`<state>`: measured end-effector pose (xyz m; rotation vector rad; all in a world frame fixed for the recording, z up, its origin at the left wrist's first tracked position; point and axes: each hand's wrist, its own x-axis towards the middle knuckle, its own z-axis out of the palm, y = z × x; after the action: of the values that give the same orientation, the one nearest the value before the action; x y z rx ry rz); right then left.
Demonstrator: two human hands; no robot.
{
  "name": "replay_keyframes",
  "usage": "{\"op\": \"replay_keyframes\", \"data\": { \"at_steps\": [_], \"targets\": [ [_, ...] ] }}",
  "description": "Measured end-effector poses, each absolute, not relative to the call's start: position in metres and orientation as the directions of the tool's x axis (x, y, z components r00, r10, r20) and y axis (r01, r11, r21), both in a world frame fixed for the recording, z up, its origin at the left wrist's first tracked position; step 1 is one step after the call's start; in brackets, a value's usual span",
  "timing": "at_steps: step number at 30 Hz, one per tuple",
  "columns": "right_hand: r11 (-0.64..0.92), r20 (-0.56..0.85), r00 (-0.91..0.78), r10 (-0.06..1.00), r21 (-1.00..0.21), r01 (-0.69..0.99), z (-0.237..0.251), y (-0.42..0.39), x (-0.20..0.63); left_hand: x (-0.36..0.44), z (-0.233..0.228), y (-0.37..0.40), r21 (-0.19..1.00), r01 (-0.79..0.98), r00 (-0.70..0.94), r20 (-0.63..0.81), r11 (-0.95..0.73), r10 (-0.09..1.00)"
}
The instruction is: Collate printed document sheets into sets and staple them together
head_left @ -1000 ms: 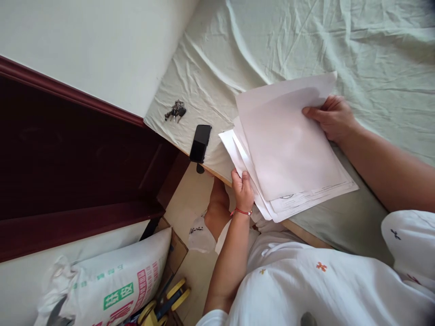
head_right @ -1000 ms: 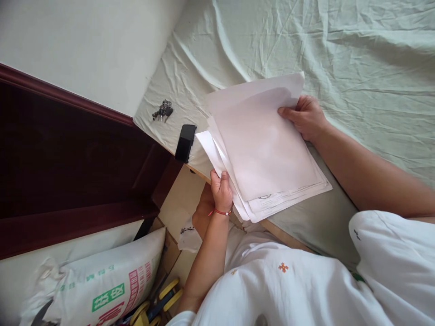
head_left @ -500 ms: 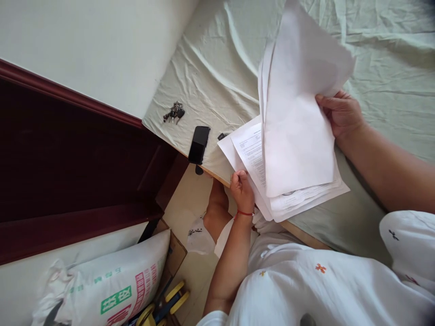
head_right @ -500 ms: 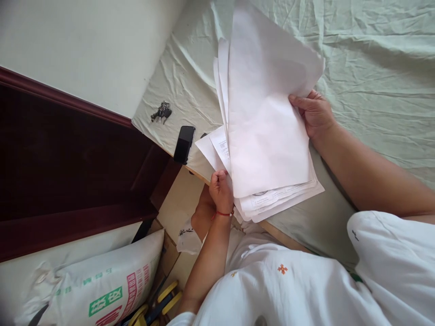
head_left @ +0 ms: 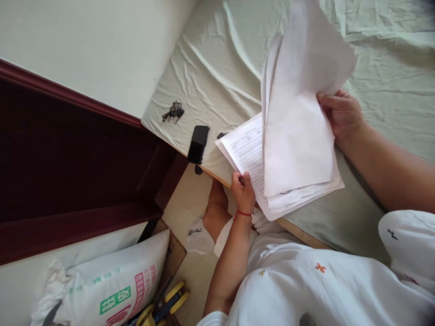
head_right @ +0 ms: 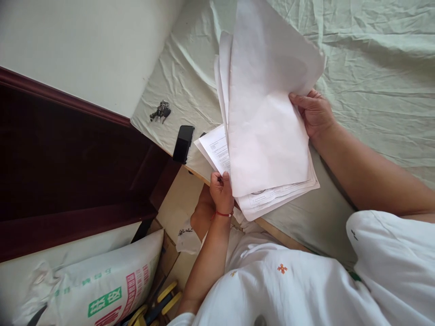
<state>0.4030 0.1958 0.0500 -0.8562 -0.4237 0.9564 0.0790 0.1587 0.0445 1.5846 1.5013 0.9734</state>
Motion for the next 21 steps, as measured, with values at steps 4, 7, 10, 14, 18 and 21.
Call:
{"op": "replay_keyframes", "data": {
  "at_steps": [4,7,10,14,18,21],
  "targets": [
    [0.288,-0.026,0.517,0.856,-0.806,-0.517,0.042,0.199,0.409,0.08,0.048,0.161,0.898,0.437,-0.016,0.054,-0.042,0.998],
    [0.284,-0.023,0.521,0.853,-0.818,-0.501,0.038,0.201,0.411,0.079,0.047,0.162,0.895,0.445,-0.053,0.064,-0.034,0.997],
    [0.283,-0.013,0.531,0.847,-0.834,-0.473,0.037,0.2,0.411,0.077,0.044,0.162,0.887,0.46,-0.083,0.086,-0.038,0.993],
    [0.28,0.002,0.528,0.849,-0.849,-0.449,0.04,0.198,0.408,0.078,0.041,0.161,0.902,0.429,-0.104,0.104,-0.049,0.989],
    [0.264,-0.019,0.545,0.838,-0.861,-0.435,0.044,0.196,0.405,0.079,0.038,0.161,0.911,0.41,-0.15,0.114,-0.043,0.982],
    [0.256,-0.022,0.54,0.841,-0.864,-0.433,0.044,0.197,0.406,0.081,0.038,0.16,0.93,0.365,-0.149,0.099,-0.038,0.984]
  ]
}}
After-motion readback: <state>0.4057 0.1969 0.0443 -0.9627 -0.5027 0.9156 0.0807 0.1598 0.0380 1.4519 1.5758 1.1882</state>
